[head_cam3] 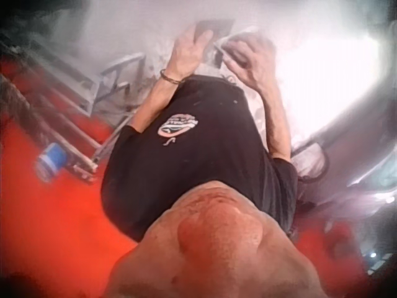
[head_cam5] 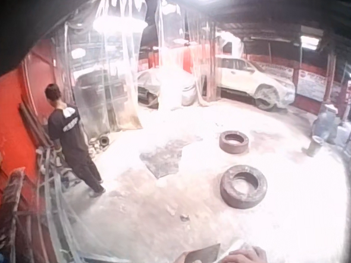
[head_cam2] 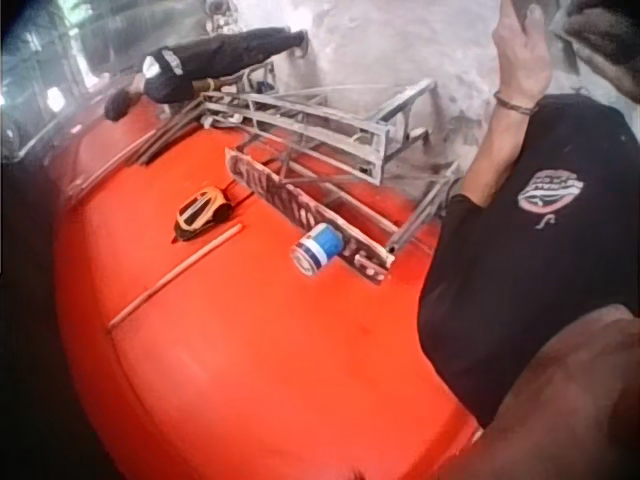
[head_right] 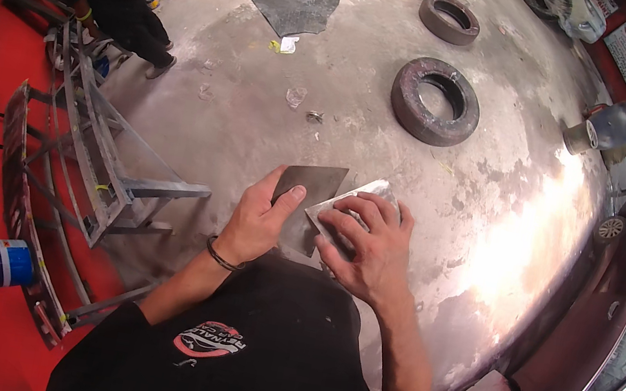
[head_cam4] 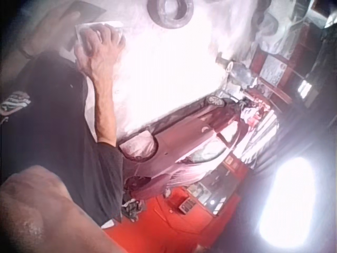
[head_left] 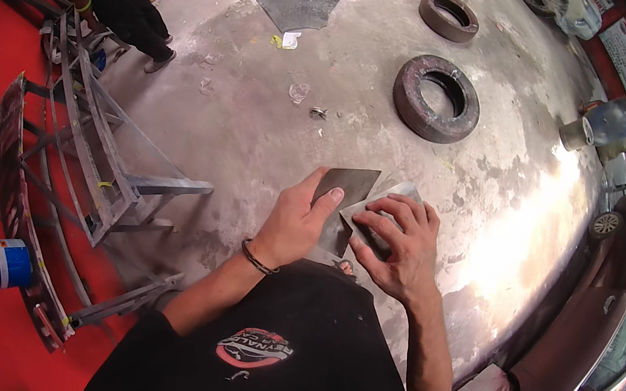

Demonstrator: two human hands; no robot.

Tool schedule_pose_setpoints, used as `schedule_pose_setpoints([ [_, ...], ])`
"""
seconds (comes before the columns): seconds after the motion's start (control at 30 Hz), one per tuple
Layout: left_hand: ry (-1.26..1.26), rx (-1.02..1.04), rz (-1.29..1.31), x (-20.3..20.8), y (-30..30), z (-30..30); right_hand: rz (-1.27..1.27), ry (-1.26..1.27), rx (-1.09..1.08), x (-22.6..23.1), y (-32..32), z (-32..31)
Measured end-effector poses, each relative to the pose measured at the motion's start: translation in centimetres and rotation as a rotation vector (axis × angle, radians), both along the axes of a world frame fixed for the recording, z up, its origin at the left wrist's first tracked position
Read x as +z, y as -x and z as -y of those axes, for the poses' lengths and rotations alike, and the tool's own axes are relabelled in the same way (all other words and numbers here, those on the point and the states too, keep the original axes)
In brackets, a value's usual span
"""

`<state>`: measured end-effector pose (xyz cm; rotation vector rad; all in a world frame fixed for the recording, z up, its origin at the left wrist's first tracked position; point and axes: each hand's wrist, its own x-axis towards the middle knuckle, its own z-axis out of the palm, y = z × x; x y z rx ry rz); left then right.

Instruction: The person uses sandpaper to smooth the surface of a maroon car's front bumper and hood. They switch between different pieces of sandpaper and occasionally inspect the surface. Another person is seen in the background working on the vehicle.

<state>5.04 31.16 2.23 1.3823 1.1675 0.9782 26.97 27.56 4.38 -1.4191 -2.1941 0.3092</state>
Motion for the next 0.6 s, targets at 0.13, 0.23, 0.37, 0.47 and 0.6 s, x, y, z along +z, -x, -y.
schedule_pose_setpoints([
  [0.13,-0.130,0.054,-0.053,-0.4,-1.3,0.0,-0.025,0.040,0.050,0.2,-1.1,0.1],
  [0.23,-0.088,0.113,-0.033,-0.5,-2.1,-0.2,-0.016,0.080,0.103,1.0,-2.2,-0.3],
  [0.37,-0.209,0.304,0.099,1.8,-1.4,-2.6,-0.029,0.121,0.180,1.0,-3.6,-0.8],
  [0.47,-0.103,0.317,0.428,2.4,-1.0,-3.7,-0.395,0.111,0.224,0.9,-3.9,-1.0],
  [0.6,0.381,0.205,0.952,1.4,-2.0,-1.7,-0.894,0.226,0.403,-0.4,-1.8,-1.6],
])
